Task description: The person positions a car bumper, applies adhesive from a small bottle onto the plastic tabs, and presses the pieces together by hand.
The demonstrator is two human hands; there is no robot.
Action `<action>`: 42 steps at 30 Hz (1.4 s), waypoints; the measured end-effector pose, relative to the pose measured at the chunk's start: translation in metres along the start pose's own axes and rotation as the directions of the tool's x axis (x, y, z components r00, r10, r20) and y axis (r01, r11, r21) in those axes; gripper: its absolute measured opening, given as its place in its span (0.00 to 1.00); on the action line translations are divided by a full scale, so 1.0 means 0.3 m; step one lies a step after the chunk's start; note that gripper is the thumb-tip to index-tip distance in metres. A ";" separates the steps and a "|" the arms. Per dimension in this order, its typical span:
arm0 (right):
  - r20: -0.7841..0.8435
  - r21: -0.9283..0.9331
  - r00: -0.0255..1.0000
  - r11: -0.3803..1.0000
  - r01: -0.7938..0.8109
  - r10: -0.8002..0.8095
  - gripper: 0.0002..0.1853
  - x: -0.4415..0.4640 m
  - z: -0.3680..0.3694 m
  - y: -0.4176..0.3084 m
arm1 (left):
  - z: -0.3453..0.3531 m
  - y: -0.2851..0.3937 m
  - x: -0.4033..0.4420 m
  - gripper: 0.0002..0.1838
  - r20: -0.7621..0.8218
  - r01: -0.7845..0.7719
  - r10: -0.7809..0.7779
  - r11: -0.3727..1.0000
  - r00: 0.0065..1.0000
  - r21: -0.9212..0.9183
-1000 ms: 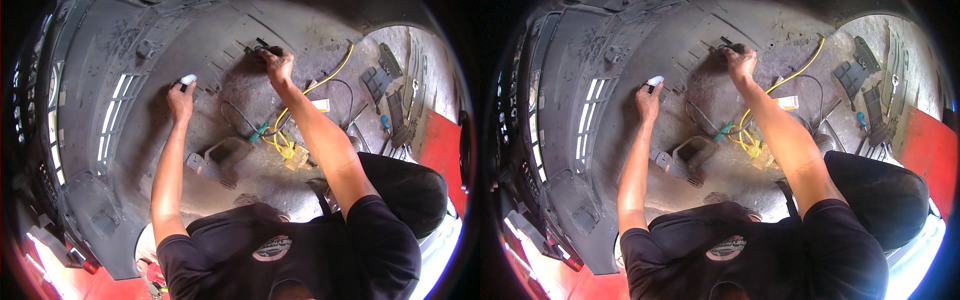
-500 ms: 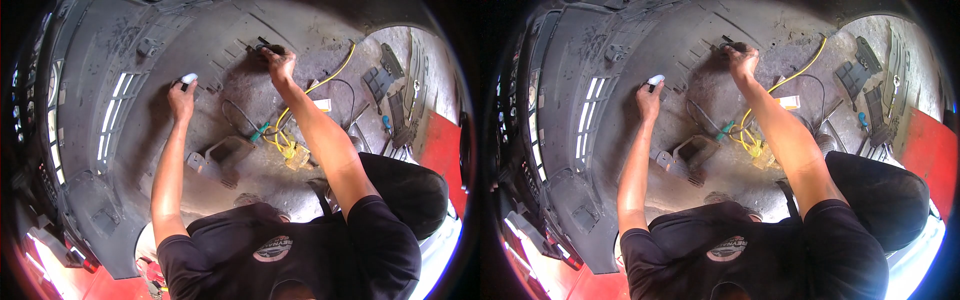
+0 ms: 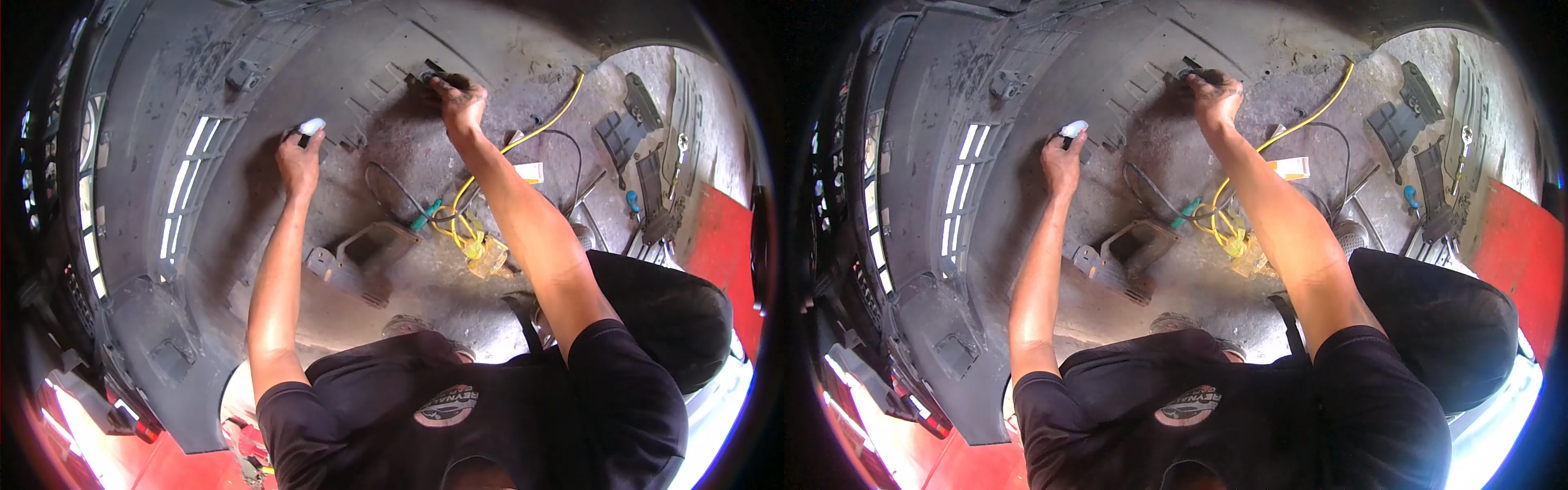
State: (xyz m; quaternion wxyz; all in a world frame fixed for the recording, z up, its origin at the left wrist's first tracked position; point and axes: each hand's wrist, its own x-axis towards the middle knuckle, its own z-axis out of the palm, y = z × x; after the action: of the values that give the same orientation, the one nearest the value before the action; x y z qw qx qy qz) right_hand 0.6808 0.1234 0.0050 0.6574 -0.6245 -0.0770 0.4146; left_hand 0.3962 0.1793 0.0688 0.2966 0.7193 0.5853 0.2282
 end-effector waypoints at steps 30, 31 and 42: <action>-0.046 -0.001 0.999 1.000 -0.015 0.015 0.07 -0.012 0.012 -0.022 | 0.003 -0.008 0.004 0.13 0.013 0.006 -0.006 1.000 1.000 -0.026; -0.044 0.008 0.999 1.000 -0.005 0.006 0.07 -0.001 0.008 -0.005 | 0.003 -0.010 0.004 0.13 0.014 0.009 -0.008 1.000 1.000 -0.026; -0.024 0.039 1.000 0.999 -0.017 0.018 0.06 -0.011 0.015 -0.017 | 0.004 0.001 -0.001 0.14 -0.020 0.073 -0.073 0.997 0.997 0.011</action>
State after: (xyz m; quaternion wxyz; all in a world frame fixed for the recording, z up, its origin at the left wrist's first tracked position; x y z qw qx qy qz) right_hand 0.6783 0.1252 0.0119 0.6667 -0.6172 -0.0553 0.4141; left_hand 0.3972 0.1788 0.0682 0.2950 0.6970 0.6151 0.2209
